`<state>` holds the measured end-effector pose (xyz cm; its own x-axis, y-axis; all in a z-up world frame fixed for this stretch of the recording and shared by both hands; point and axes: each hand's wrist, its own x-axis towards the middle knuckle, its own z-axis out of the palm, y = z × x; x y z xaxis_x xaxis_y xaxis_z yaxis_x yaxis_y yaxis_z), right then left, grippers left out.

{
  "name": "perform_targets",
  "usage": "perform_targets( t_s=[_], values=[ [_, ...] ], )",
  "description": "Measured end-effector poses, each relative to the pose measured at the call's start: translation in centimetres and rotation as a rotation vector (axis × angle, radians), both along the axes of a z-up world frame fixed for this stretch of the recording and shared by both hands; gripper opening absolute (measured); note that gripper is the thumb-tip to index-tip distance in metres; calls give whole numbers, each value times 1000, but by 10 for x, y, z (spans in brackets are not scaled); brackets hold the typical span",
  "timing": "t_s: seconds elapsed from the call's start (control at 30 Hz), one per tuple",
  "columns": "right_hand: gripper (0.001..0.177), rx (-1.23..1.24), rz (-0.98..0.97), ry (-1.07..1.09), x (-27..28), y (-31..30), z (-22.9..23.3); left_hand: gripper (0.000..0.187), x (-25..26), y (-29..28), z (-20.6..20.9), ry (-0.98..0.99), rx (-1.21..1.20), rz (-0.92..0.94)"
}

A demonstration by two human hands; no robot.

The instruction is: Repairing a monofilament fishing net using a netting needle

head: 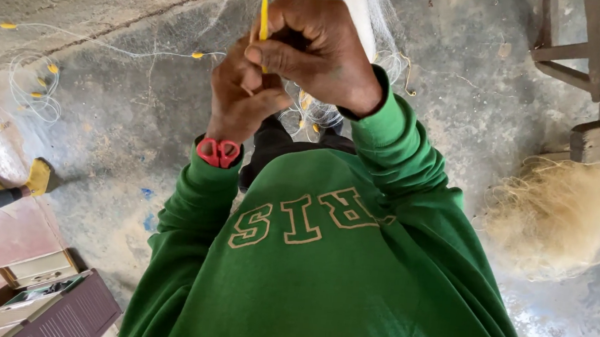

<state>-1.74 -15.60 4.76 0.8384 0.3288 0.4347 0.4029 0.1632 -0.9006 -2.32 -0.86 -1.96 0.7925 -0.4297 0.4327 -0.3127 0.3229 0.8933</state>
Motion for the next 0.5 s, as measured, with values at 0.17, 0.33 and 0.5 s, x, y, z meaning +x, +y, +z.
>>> perform_targets(
  t_s=[0.17,0.33,0.5],
  values=[
    [15,49,-68,-56,2,-4,-2,24,0,8,10,-117,268,186],
    [16,180,-141,41,3,-16,-14,21,2,12,20,-19,130,32],
    [24,166,-72,194,3,-23,-21,28,4,12,18,202,-122,90]
  ],
)
